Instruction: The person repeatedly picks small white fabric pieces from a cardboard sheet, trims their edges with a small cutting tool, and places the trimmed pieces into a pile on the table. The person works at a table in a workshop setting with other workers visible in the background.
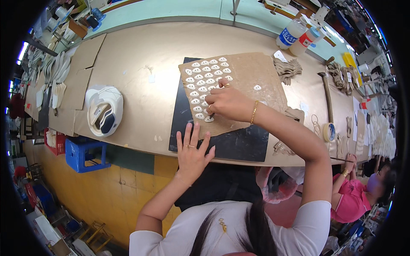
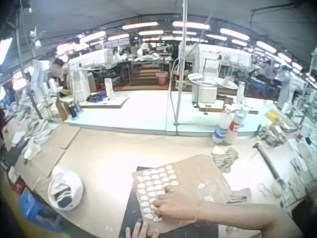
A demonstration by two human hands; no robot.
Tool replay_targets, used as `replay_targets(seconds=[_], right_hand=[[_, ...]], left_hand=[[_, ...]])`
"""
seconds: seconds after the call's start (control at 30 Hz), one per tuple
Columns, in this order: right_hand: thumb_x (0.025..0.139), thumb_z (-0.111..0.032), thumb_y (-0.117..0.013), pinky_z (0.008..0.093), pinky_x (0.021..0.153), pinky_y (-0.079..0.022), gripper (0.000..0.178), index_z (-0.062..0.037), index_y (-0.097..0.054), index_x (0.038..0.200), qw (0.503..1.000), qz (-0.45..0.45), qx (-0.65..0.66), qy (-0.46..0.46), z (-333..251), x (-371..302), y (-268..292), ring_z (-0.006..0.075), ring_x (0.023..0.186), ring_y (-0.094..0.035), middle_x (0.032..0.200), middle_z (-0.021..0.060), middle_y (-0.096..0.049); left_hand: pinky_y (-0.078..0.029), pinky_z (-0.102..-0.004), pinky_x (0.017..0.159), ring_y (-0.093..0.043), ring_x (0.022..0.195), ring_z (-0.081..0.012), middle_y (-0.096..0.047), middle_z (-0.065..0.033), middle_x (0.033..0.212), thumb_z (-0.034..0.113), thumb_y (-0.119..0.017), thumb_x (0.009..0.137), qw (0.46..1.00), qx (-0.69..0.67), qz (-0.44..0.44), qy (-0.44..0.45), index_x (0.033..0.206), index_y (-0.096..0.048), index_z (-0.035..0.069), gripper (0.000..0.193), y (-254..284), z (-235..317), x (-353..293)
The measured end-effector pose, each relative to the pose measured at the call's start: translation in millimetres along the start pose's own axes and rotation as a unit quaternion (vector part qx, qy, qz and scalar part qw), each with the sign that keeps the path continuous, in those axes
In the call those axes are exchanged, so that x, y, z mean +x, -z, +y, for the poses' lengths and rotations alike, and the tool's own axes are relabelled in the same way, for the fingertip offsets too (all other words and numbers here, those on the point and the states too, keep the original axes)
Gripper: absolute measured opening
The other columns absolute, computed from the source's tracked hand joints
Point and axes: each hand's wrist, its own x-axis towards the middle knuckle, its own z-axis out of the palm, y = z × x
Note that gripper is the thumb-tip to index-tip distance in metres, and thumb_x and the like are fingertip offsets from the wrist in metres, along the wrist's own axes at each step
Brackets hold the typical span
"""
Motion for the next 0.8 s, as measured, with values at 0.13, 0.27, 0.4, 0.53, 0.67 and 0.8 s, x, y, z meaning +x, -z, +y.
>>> replay_targets(seconds=[0.13,0.27,0.4,0.53,0.67,0.8], right_hand=[[0.083,-0.021,-0.065,0.0425,0.097,-0.038,0.011,-0.0217,-0.076,0.085,0.998,0.050,-0.018,-0.023,-6.0,-11.7,-9.8,0.0135,0.093,-0.059,0.085,-0.0046,-0.059],[0.081,-0.019,-0.065,0.0423,0.097,-0.038,0.011,-0.0199,-0.075,0.084,0.995,0.081,-0.039,-0.033,-14.6,-18.6,-12.0,0.0144,0.093,-0.059,0.087,-0.0042,-0.060],[0.080,-0.018,-0.065,0.0451,0.102,-0.037,0.012,-0.0207,-0.077,0.080,0.997,0.046,-0.057,-0.034,-20.1,-20.4,-3.7,0.0159,0.093,-0.063,0.087,-0.0024,-0.064],[0.080,-0.018,-0.065,0.0446,0.101,-0.038,0.011,-0.0200,-0.076,0.077,0.995,0.070,-0.051,-0.045,-23.0,-27.2,-3.9,0.0160,0.093,-0.063,0.086,-0.0024,-0.064],[0.079,-0.018,-0.066,0.0446,0.101,-0.039,0.010,-0.0199,-0.075,0.077,0.993,0.081,-0.057,-0.063,-21.7,-18.8,-2.6,0.0161,0.093,-0.063,0.087,-0.0028,-0.065],[0.077,-0.018,-0.067,0.0437,0.101,-0.040,0.009,-0.0198,-0.075,0.075,0.991,0.095,-0.083,-0.040,-22.4,-10.9,-4.5,0.0164,0.093,-0.063,0.085,-0.0030,-0.065]], left_hand=[[-0.029,-0.0590,0.116,-0.045,0.139,-0.0337,-0.050,-0.0183,0.146,0.037,-0.078,0.082,0.998,-0.037,-0.031,-0.050,0.125,-0.066,0.012,0.051,11.7,-14.9,7.7],[-0.029,-0.0572,0.116,-0.046,0.138,-0.0315,-0.050,-0.0159,0.147,0.036,-0.080,0.081,0.997,-0.023,-0.045,-0.064,0.129,-0.066,0.015,0.054,14.3,-19.3,9.7],[-0.029,-0.0571,0.116,-0.046,0.138,-0.0314,-0.050,-0.0158,0.147,0.037,-0.080,0.081,0.997,-0.012,-0.044,-0.069,0.129,-0.066,0.016,0.055,14.4,-20.2,7.4],[-0.028,-0.0576,0.117,-0.046,0.139,-0.0315,-0.049,-0.0157,0.147,0.038,-0.081,0.080,0.996,-0.018,-0.043,-0.071,0.129,-0.066,0.016,0.056,15.2,-21.0,9.7],[-0.029,-0.0578,0.117,-0.046,0.138,-0.0326,-0.050,-0.0169,0.146,0.039,-0.080,0.080,0.996,-0.027,-0.032,-0.080,0.128,-0.066,0.015,0.055,10.5,-24.5,6.7],[-0.031,-0.0560,0.116,-0.048,0.135,-0.0341,-0.053,-0.0187,0.141,0.040,-0.078,0.083,0.995,-0.045,-0.023,-0.091,0.125,-0.067,0.014,0.050,10.8,-28.4,10.0]])
